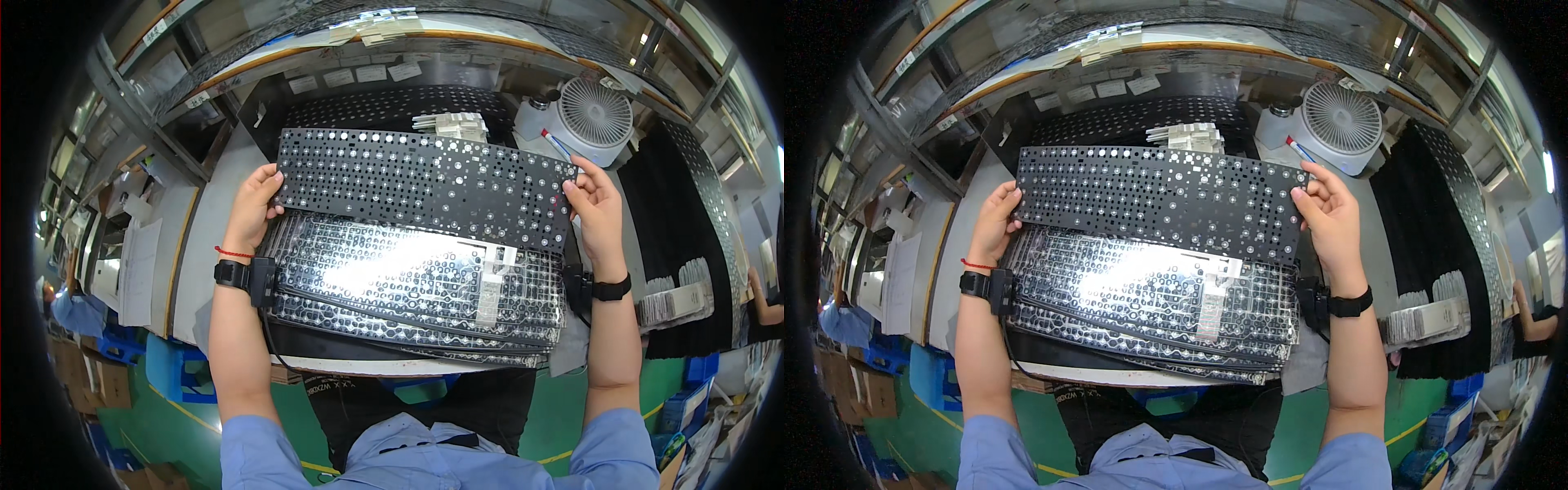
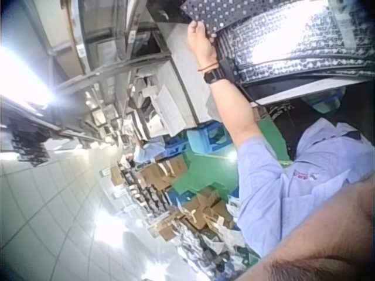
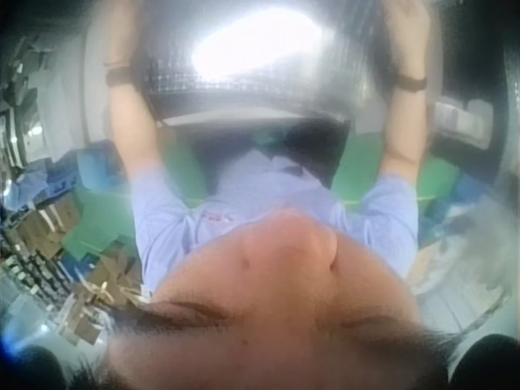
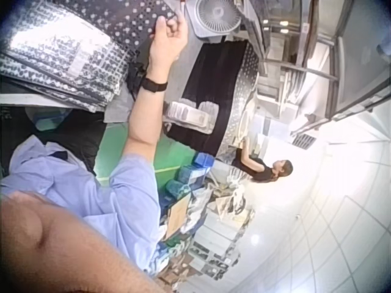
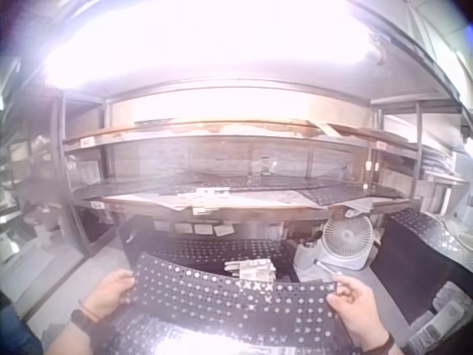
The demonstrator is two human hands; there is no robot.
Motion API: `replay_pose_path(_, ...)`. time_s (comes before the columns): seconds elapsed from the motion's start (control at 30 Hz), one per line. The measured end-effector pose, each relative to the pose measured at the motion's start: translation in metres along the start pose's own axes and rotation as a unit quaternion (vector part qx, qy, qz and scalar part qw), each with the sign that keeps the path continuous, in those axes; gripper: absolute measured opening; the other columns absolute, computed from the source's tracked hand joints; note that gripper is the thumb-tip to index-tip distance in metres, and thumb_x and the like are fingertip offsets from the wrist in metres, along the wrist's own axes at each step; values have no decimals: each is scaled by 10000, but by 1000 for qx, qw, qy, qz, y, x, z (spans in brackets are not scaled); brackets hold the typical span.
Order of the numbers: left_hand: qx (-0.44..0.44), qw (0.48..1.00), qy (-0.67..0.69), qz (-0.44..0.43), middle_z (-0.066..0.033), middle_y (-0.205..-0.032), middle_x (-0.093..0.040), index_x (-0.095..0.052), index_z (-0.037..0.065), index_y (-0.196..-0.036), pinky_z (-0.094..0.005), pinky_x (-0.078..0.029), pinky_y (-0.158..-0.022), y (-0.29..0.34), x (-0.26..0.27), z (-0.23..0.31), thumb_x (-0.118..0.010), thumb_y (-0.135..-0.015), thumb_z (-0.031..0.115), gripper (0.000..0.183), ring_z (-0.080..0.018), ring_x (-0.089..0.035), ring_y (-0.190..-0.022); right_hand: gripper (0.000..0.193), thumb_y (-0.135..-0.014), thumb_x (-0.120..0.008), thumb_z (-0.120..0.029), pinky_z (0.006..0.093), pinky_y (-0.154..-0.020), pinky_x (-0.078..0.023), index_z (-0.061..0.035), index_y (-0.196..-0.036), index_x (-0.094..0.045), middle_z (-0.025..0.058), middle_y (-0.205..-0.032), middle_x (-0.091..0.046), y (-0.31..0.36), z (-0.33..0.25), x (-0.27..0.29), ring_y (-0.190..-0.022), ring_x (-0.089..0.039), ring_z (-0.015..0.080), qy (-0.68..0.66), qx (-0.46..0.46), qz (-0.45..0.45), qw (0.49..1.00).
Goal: Inspecting and sorting metal or plastic mesh-like components at an assembly station.
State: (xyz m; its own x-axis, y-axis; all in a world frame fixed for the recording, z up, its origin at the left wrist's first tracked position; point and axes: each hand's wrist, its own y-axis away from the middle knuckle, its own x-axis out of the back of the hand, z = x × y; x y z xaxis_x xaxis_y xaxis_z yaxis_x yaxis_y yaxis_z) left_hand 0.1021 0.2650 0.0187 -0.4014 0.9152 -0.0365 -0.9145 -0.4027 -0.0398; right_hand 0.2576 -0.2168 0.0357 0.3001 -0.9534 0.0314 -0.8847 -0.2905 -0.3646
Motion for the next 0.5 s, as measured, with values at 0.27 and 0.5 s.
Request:
replay_pose_path(0.27,-17,992,119,28,-11,-987,-634,-551,23,-1217,-129,-473,-617,-9,20,-6,-515,-1011,146,243,-46,-590,-772,380,-924,-638,-93,182,-555,-445,23,-1273,-543,28,-883,-625,2,-15,-7,-667,-559,49,-6,-53,0,999)
replay_pose_path(0.5,-46,983,157,79,-153,-1146,-627,-469,-44,-1329,-259,-546,-846,-5,4,0,-511,-1011,172,386,-224,-640,-1050,250,-797,-798,-142,194,-568,-407,-32,-891,-593,-32,-732,-580,6,-8,4,-652,-509,26,168,-141,-186,958)
